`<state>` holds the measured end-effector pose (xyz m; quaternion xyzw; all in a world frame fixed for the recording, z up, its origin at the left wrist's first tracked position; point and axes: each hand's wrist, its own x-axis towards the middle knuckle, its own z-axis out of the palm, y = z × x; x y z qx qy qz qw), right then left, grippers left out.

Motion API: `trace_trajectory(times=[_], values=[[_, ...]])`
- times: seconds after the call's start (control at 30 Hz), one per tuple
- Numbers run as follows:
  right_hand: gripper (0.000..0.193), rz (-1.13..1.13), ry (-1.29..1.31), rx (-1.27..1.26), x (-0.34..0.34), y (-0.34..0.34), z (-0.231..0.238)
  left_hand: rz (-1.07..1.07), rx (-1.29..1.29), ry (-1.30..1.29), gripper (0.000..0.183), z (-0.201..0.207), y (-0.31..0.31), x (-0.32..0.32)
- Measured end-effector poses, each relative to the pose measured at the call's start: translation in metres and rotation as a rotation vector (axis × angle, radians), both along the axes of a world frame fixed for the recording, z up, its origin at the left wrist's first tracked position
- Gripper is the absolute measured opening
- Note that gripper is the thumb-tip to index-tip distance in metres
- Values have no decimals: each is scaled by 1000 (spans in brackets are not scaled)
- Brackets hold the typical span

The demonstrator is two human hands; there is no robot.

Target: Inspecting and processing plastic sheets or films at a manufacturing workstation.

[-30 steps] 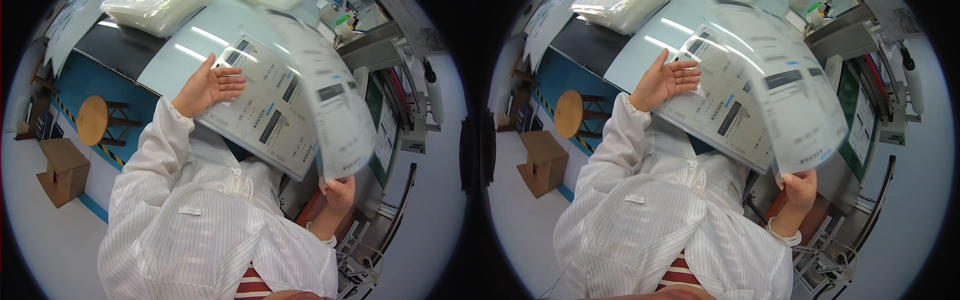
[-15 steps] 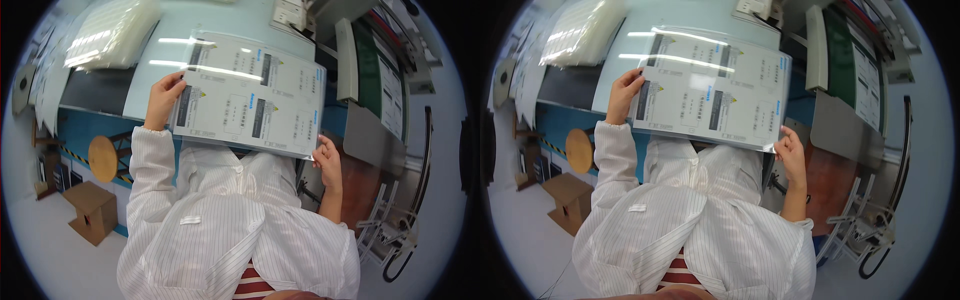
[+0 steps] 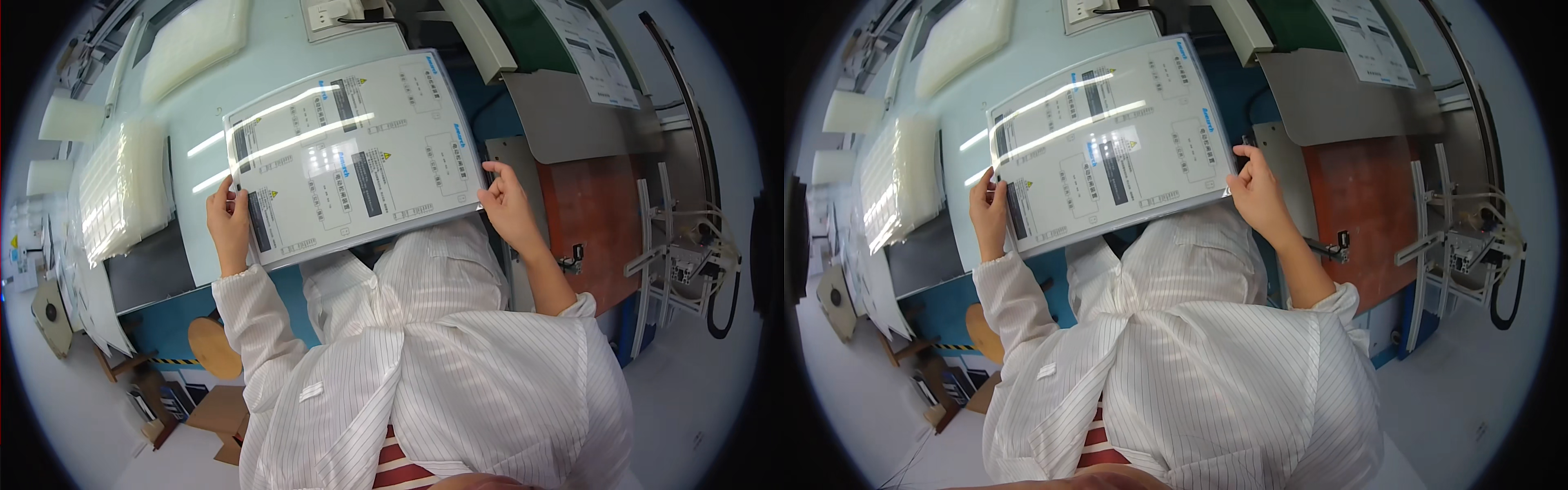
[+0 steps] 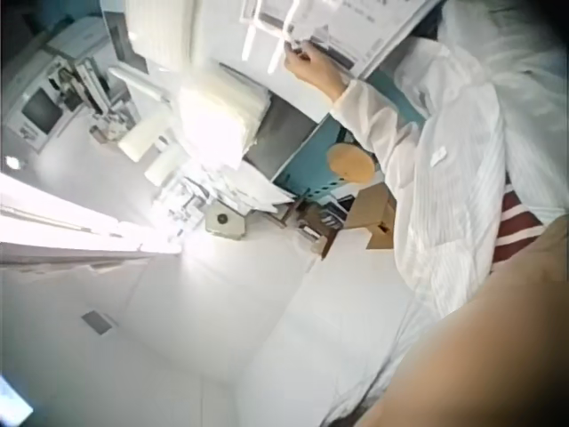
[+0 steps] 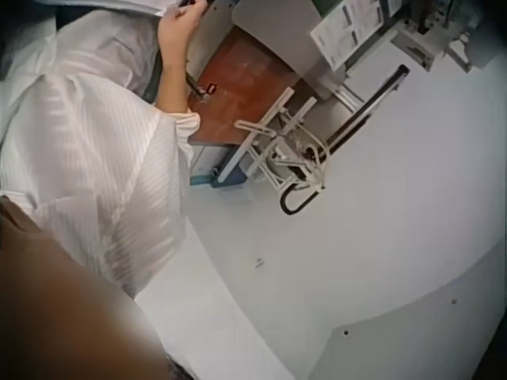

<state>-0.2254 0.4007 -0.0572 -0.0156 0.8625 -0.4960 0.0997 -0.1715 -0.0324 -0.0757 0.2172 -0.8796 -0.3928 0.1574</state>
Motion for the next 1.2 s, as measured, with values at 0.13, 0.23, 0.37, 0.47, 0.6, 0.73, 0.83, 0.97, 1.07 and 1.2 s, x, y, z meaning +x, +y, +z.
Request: trace_trajectory(times=[0.13,0.23,0.37,0.47,0.6,0.73,0.83,0.97,1.07,1.2], values=[[44,3,22,169,-1,-2,15,22,-161,-51,38,-1,3,2],[44,-106,164,131,-18,27,10,-29,-200,15,39,-9,1,3],[42,-487,146,-224,-59,82,6,-55,-265,55,36,-17,-3,7],[45,-890,331,-129,-87,141,-18,-70,-268,69,36,-15,1,5],[39,-1181,399,-93,-122,211,-52,-83,-443,134,36,-19,4,3],[32,-1338,34,-415,-132,217,-38,-37,-407,101,36,-19,8,2],[33,-1391,155,-410,-137,244,-51,-67,-421,143,35,-22,7,-3],[12,-1329,151,-540,-139,220,-20,-40,-406,123,35,-20,9,2],[19,-1014,398,-1019,-159,217,-5,-43,-414,127,35,-15,11,2],[19,-781,668,-1021,-179,169,44,-35,-375,115,34,-12,12,2]])
